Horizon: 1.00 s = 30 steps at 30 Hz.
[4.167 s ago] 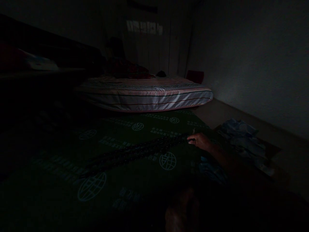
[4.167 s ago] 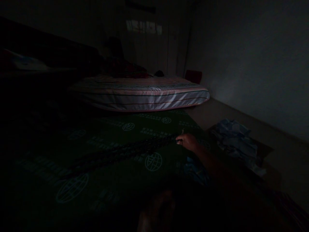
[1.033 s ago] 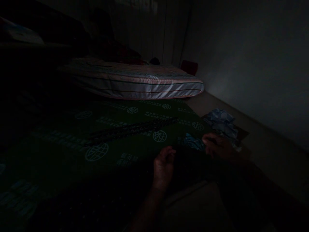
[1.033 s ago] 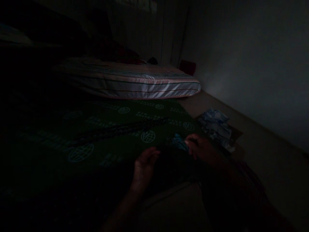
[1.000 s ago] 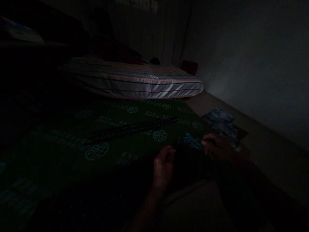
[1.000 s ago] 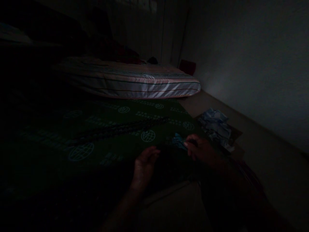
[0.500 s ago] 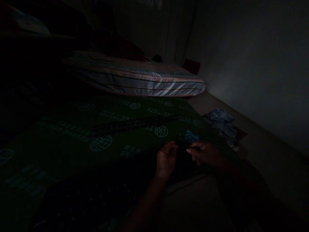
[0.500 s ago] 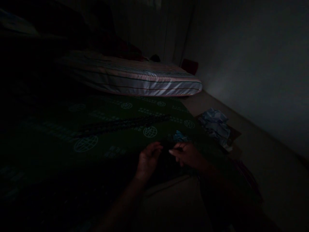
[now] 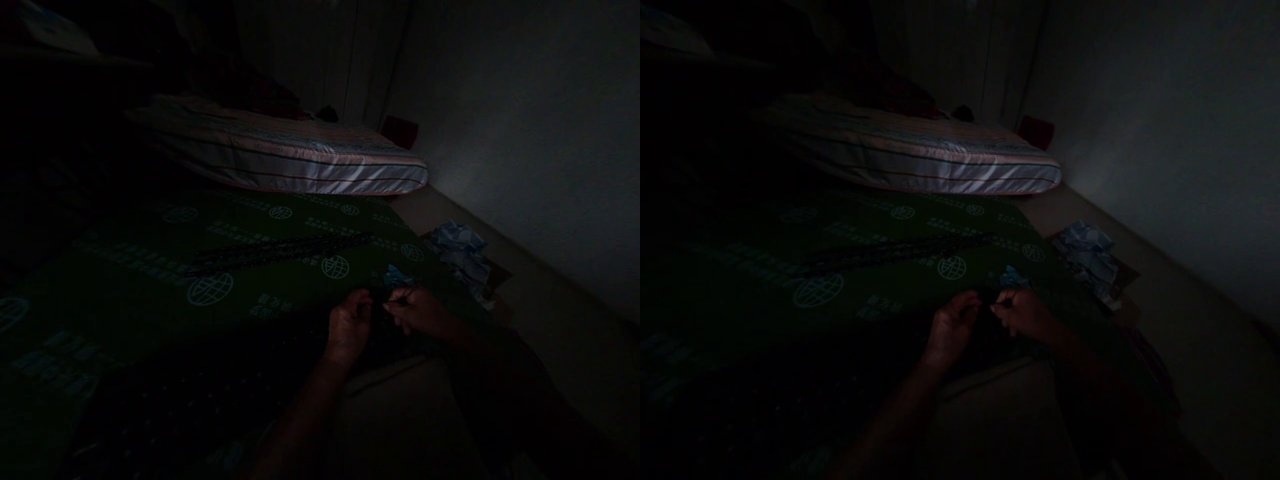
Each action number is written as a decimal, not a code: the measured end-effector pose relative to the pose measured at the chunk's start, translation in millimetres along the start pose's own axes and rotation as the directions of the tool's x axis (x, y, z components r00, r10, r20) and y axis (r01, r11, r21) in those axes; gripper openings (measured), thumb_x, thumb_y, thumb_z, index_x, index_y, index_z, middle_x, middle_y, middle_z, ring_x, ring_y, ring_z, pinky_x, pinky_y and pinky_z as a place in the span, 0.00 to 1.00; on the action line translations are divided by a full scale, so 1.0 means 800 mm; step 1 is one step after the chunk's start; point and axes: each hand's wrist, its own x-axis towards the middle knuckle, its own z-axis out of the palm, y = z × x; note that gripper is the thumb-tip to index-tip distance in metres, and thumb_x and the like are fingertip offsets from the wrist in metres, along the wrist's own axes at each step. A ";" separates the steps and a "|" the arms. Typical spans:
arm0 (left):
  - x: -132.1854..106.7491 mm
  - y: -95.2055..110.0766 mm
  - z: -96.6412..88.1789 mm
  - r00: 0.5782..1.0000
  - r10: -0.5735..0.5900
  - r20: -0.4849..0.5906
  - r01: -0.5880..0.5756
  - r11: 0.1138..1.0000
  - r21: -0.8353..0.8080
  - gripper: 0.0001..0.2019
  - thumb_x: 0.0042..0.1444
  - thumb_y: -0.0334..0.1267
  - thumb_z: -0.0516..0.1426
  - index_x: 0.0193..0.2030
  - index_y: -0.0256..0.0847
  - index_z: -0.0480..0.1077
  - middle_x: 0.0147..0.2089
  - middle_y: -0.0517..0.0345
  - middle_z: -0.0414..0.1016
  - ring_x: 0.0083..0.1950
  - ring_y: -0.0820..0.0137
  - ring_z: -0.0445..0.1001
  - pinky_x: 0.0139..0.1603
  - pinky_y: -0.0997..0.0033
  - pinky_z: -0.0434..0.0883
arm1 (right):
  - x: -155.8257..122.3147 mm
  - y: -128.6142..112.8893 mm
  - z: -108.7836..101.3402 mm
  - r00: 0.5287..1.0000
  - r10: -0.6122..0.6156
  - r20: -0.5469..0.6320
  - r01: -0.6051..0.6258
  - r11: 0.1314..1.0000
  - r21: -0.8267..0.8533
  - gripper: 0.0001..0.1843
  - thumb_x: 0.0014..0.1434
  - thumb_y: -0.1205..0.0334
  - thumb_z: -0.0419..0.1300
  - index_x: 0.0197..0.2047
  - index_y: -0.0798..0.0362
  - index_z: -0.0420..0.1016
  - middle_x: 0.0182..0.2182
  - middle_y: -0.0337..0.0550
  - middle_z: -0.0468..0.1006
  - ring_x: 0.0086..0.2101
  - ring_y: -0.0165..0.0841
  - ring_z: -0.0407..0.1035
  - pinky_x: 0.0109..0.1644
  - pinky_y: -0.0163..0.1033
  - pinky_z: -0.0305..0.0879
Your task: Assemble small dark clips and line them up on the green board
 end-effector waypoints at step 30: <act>-0.009 0.023 0.000 0.896 0.154 0.417 -0.361 0.798 0.482 0.23 0.52 0.32 0.53 0.57 0.41 0.60 0.45 0.52 0.74 0.45 0.62 0.69 0.47 0.63 0.67 | -0.002 0.037 0.059 0.817 -0.246 -0.522 0.116 0.956 -0.270 0.06 0.54 0.58 0.49 0.32 0.50 0.64 0.26 0.44 0.76 0.26 0.35 0.72 0.30 0.37 0.66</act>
